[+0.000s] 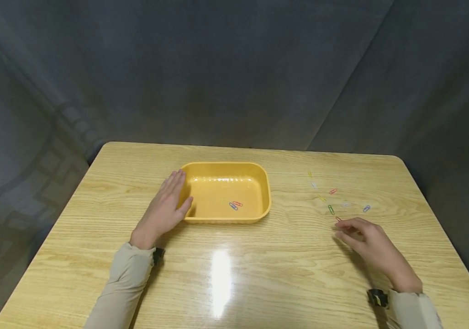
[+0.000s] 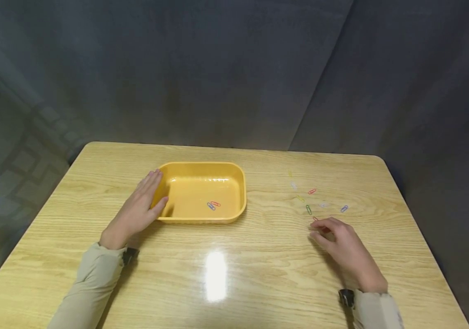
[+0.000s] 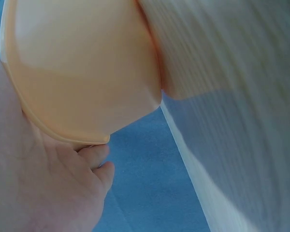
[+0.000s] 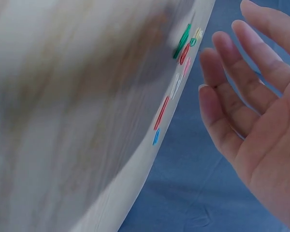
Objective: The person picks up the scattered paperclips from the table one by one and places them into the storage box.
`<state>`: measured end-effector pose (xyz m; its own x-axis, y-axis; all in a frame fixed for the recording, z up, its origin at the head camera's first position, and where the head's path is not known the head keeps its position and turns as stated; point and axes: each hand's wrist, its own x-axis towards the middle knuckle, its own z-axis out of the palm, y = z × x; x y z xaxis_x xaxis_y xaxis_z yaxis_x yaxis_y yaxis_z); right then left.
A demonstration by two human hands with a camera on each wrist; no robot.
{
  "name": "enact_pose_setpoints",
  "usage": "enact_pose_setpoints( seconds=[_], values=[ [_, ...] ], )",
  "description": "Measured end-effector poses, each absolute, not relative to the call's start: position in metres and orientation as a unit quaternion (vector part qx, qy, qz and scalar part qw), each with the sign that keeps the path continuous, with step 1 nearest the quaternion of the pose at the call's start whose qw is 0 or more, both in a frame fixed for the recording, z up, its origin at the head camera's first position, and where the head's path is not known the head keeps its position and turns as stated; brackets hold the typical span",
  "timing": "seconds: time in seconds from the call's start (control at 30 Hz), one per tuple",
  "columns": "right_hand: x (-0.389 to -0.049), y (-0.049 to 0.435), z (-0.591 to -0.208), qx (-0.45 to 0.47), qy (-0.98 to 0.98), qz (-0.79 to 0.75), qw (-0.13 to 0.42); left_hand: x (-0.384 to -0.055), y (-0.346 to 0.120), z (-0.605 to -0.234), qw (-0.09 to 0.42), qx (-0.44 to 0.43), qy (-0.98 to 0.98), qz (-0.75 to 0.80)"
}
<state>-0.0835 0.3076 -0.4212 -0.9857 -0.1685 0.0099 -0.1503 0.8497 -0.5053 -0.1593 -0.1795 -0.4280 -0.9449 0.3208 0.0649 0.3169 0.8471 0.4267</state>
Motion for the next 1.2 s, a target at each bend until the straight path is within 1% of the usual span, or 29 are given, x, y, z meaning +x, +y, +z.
enact_pose_setpoints(
  seconds=[0.53, 0.87, 1.2],
  values=[
    [-0.082, 0.318, -0.429, -0.076, 0.962, -0.253, 0.070, -0.159, -0.180, -0.429, 0.010, 0.162, 0.960, 0.228],
    [-0.087, 0.323, -0.431, -0.065, 0.972, -0.217, 0.062, -0.159, -0.178, -0.428, 0.013, 0.161, 0.958, 0.235],
    [-0.090, 0.321, -0.432, -0.048, 0.970, -0.222, 0.090, -0.158, -0.180, -0.428, 0.014, 0.161, 0.959, 0.234]
  ],
)
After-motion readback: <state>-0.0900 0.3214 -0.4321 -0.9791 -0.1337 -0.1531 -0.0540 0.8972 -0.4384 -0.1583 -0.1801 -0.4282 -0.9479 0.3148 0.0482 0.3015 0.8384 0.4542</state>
